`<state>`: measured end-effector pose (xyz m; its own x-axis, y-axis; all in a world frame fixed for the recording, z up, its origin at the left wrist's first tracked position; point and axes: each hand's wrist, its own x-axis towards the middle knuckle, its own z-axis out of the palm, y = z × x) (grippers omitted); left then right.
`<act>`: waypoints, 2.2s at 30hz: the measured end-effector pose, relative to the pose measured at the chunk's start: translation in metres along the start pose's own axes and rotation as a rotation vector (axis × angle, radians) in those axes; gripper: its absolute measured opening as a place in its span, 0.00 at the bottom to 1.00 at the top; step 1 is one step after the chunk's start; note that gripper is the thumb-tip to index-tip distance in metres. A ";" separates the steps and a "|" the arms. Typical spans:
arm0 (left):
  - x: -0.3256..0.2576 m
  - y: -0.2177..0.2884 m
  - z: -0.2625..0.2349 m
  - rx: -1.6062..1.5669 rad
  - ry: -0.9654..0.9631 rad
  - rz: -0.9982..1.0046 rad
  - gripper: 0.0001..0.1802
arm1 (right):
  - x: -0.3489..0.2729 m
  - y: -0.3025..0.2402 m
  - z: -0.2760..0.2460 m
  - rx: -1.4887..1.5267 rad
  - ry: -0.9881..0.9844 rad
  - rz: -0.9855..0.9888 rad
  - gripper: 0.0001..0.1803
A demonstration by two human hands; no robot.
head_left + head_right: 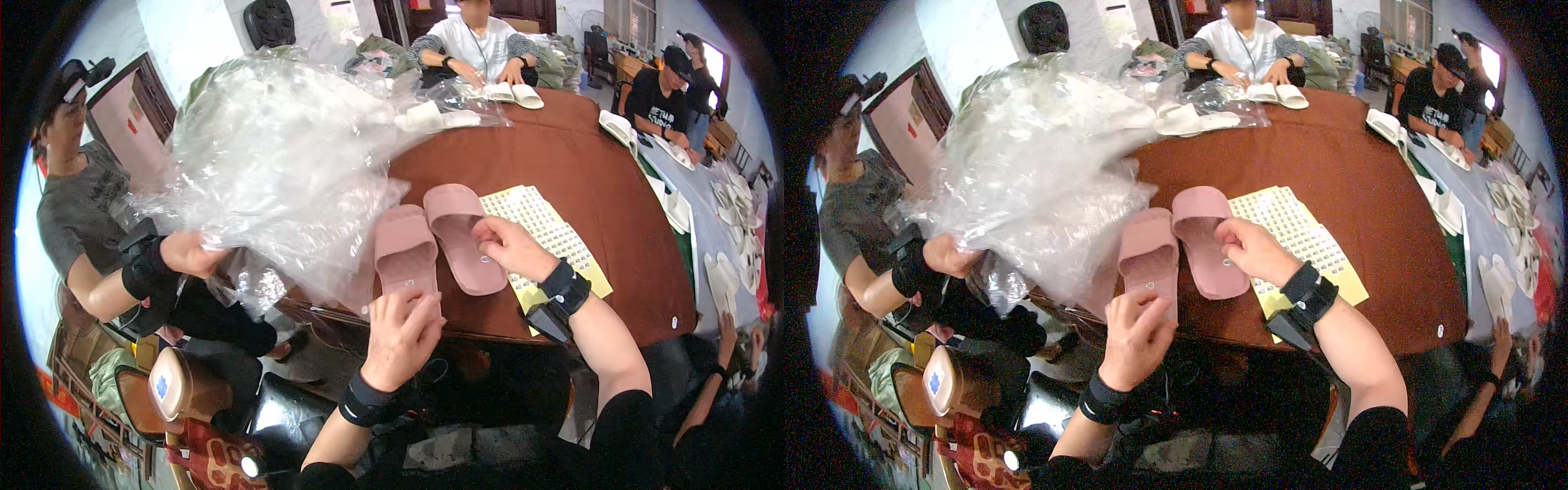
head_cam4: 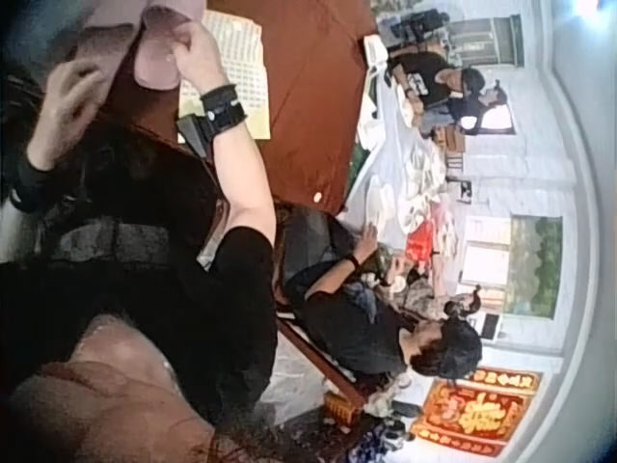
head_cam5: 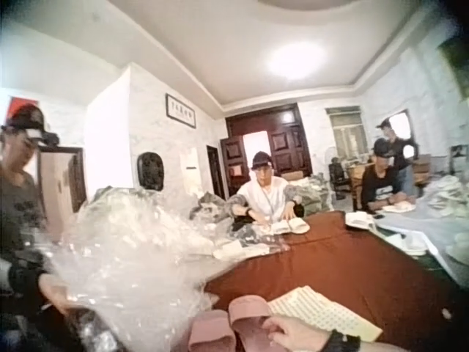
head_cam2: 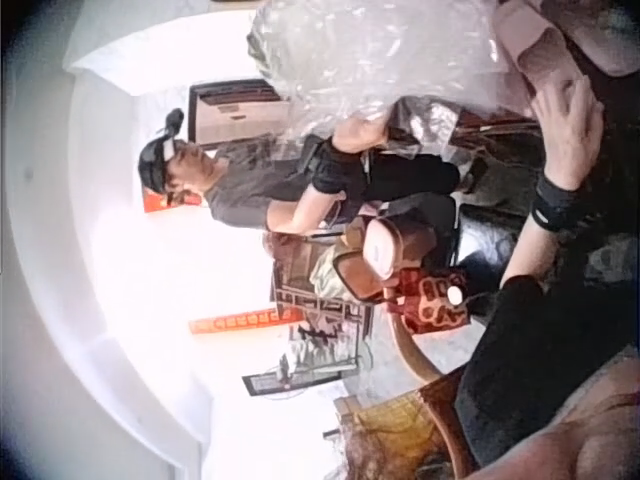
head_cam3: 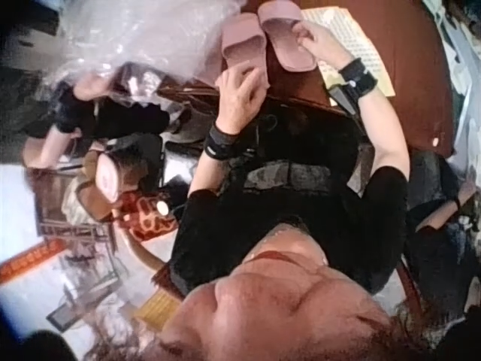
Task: Applying size labels or stickers to white and pink slippers and organizing them into plastic bags in a manufacturing setting.
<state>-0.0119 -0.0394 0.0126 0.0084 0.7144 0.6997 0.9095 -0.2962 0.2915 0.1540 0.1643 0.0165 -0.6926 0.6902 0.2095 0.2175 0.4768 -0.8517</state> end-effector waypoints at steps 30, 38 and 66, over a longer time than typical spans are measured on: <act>-0.013 -0.041 -0.020 -0.995 0.077 -0.626 0.33 | -0.020 -0.066 0.010 -0.509 -0.327 -0.171 0.25; -0.008 -0.097 -0.019 -1.524 0.111 -0.757 0.48 | -0.083 -0.162 -0.043 -0.392 -0.597 -0.421 0.17; 0.019 -0.094 -0.011 -1.917 0.261 -0.812 0.50 | 0.125 -0.165 0.007 -0.652 -0.234 -0.679 0.40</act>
<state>-0.1016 -0.0045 0.0059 -0.2768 0.9555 0.1019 -0.7935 -0.2871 0.5366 0.0266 0.1681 0.1793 -0.9154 0.0640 0.3973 0.0101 0.9906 -0.1363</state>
